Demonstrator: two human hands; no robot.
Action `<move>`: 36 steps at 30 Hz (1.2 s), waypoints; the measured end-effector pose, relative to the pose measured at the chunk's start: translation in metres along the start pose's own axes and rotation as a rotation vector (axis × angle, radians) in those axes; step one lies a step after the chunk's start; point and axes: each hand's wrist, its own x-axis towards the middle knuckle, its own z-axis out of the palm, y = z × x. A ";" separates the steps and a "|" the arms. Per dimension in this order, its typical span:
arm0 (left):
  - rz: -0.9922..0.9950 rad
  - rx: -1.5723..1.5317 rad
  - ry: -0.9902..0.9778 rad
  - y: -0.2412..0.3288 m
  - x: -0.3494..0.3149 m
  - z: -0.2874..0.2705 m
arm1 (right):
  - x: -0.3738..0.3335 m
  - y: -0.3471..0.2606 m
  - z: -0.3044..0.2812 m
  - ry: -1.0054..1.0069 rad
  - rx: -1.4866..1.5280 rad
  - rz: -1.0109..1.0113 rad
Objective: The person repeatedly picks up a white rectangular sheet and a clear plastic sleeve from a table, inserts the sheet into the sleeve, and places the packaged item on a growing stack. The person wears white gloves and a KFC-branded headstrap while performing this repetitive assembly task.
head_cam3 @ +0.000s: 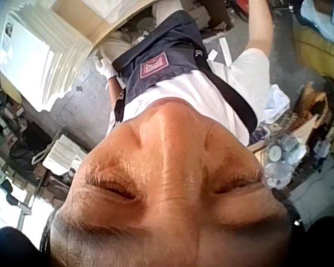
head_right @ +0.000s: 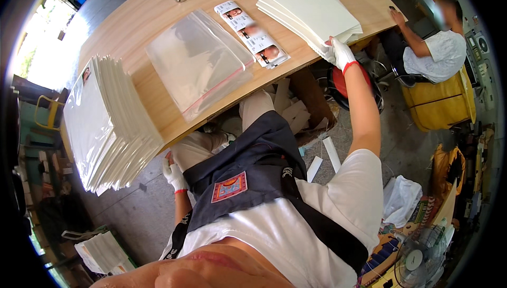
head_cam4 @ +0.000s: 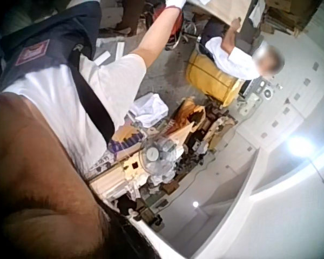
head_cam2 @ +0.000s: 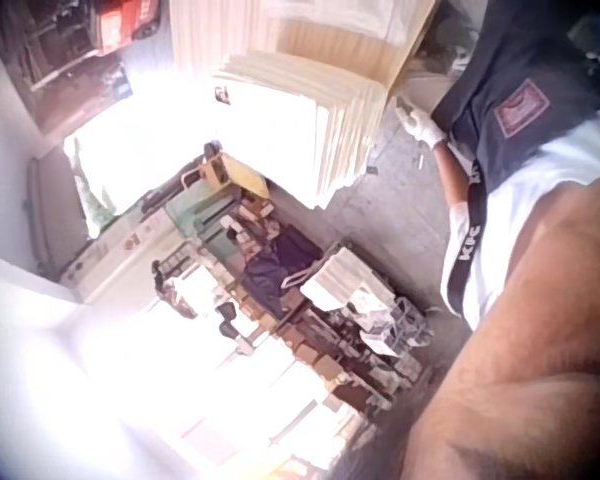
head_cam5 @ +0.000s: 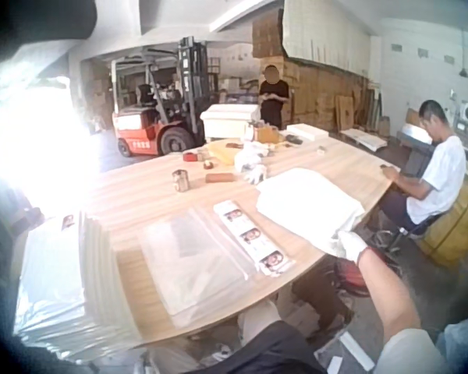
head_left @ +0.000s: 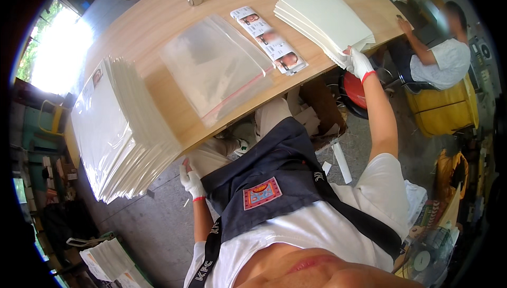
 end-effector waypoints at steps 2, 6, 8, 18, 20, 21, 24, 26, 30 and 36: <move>0.139 0.118 -0.125 0.020 0.003 0.008 | 0.028 0.005 -0.009 -0.001 0.102 0.010; 0.449 0.282 -0.268 0.064 0.002 0.027 | 0.045 -0.014 0.001 -0.001 0.309 -0.005; 0.641 0.444 -0.270 0.081 0.012 0.046 | 0.062 -0.024 -0.008 0.100 0.479 -0.129; 0.631 1.002 -0.454 0.153 0.090 0.162 | 0.053 -0.048 -0.011 -0.224 0.483 -0.285; 0.647 1.101 -0.467 0.148 0.108 0.163 | 0.002 -0.036 0.003 -0.200 0.536 -0.247; 0.659 1.147 -0.479 0.146 0.114 0.162 | -0.031 -0.031 0.007 -0.234 0.564 -0.211; 0.546 1.115 -0.565 0.151 0.129 0.160 | -0.104 0.000 0.002 -0.356 0.477 -0.150; 0.486 1.011 -0.540 0.145 0.136 0.161 | -0.140 0.012 0.005 -0.491 0.421 -0.046; 0.335 0.776 -0.567 0.155 0.127 0.157 | -0.167 0.052 -0.004 -0.555 0.419 0.254; 0.656 0.697 -0.372 0.121 0.118 0.147 | -0.180 0.093 -0.013 -0.435 0.527 0.262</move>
